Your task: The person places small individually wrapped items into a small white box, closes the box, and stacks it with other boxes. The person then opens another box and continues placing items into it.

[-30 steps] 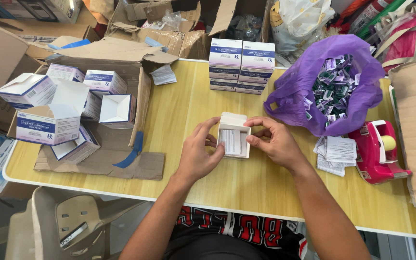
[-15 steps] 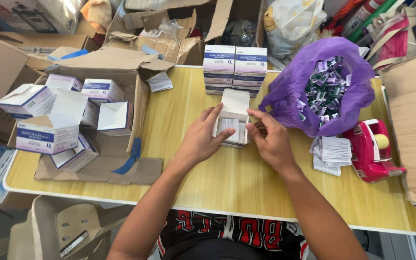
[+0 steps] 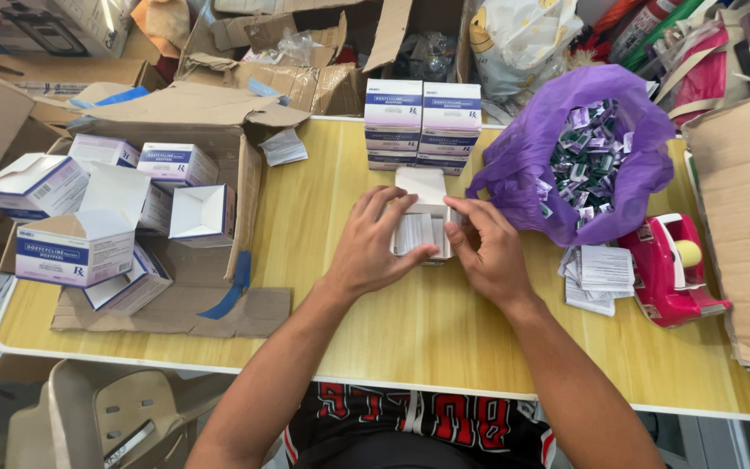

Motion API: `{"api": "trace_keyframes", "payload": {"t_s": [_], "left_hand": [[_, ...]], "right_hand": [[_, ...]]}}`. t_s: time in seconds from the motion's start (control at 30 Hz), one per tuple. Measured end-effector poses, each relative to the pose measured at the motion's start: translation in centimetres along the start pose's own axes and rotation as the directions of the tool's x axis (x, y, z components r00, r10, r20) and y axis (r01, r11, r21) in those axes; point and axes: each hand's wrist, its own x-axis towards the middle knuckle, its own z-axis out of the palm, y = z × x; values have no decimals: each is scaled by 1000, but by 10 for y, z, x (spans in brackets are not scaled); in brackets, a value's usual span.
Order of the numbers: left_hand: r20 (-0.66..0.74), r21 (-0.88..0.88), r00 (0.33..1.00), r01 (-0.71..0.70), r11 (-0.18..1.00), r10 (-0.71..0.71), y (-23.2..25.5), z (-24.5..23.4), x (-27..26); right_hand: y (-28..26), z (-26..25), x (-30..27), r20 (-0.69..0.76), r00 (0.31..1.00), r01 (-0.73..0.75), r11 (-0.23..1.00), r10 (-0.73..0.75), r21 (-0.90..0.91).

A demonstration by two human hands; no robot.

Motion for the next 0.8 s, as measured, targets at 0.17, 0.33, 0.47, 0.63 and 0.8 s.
{"api": "trace_keyframes", "payload": {"t_s": [0.17, 0.33, 0.47, 0.63, 0.8], "left_hand": [[64, 17, 998, 20, 1000, -21, 7, -3, -2], [39, 11, 999, -16, 1000, 16, 5, -5, -2], [49, -1, 999, -13, 1000, 13, 4, -4, -2], [88, -52, 996, 11, 999, -7, 2, -1, -3], [55, 13, 997, -48, 999, 48, -2, 1, -2]], "right_hand": [[-7, -1, 1, -25, 1000, 6, 988, -10, -157], [-6, -14, 27, -177, 946, 226, 944, -271, -239], [23, -22, 86, -127, 990, 81, 989, -65, 122], [67, 14, 112, -99, 990, -48, 891, 103, 451], [92, 38, 109, -90, 995, 79, 894, -44, 441]]}}
